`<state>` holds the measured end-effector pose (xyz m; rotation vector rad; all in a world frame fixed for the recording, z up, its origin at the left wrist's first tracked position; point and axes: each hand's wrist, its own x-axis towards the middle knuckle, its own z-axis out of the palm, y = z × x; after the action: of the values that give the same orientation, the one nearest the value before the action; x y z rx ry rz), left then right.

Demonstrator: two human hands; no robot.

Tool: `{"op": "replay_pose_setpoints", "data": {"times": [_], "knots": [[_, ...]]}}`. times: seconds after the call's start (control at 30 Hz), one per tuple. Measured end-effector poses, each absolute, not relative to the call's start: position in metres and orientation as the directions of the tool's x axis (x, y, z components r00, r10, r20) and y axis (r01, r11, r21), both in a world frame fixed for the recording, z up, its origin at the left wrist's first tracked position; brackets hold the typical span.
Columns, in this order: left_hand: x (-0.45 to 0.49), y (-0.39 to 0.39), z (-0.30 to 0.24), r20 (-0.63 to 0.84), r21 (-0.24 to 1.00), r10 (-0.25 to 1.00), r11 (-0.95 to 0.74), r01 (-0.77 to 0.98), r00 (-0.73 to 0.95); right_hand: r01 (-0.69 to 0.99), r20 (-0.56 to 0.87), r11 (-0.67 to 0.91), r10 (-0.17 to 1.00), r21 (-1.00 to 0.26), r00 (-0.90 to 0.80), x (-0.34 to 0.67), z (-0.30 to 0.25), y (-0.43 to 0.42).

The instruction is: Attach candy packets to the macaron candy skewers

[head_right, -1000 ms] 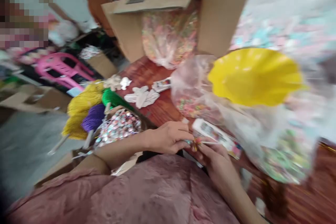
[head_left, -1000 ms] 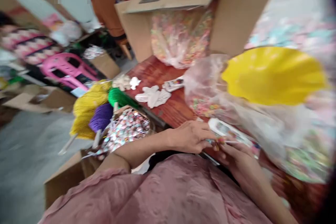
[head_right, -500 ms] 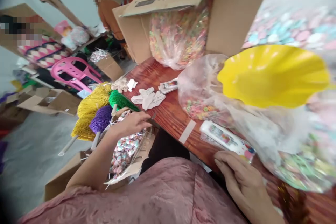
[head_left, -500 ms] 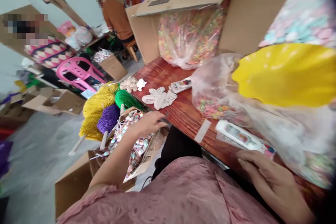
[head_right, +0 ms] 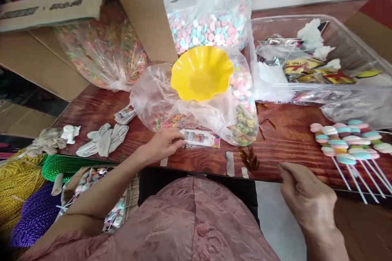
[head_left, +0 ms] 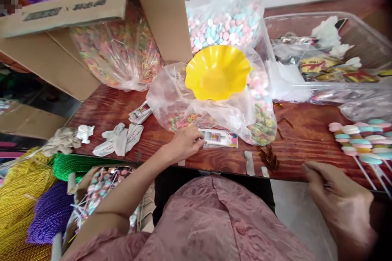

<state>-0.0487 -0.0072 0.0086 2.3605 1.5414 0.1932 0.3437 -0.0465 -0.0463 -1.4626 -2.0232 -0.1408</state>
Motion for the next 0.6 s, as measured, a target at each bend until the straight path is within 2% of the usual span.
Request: {"op": "replay_pose_setpoints", "data": {"times": [0.07, 0.23, 0.3, 0.37, 0.43, 0.53, 0.6], "knots": [[-0.034, -0.003, -0.001, -0.038, 0.315, 0.878, -0.443, 0.839, 0.478, 0.932, 0.571, 0.282, 0.814, -0.228, -0.107, 0.356, -0.054, -0.044], [0.0, 0.002, -0.026, 0.061, 0.116, 0.827, -0.562, 0.819, 0.559, 0.899, 0.588, 0.37, 0.79, -0.233, -0.173, 0.329, -0.044, -0.031], [0.003, 0.004, -0.036, 0.107, 0.013, 0.799, -0.596, 0.803, 0.592, 0.918, 0.573, 0.332, 0.805, -0.215, -0.157, 0.327, -0.041, -0.023], [0.002, 0.005, -0.044, 0.172, -0.091, 0.749, -0.635, 0.767, 0.64, 0.956, 0.614, 0.228, 0.786, -0.184, -0.069, 0.342, -0.04, -0.021], [-0.001, 0.003, -0.049, 0.25, -0.16, 0.693, -0.659, 0.735, 0.676, 0.985, 0.658, 0.05, 0.75, -0.162, 0.07, 0.372, -0.041, -0.024], [-0.005, 0.002, -0.052, 0.38, -0.178, 0.632, -0.666, 0.724, 0.675, 0.943, 0.624, -0.295, 0.712, -0.151, 0.323, 0.428, -0.041, -0.025], [-0.007, 0.003, -0.052, 0.448, -0.164, 0.607, -0.666, 0.727, 0.657, 0.905, 0.582, -0.401, 0.706, -0.141, 0.404, 0.463, -0.037, -0.021]]}}
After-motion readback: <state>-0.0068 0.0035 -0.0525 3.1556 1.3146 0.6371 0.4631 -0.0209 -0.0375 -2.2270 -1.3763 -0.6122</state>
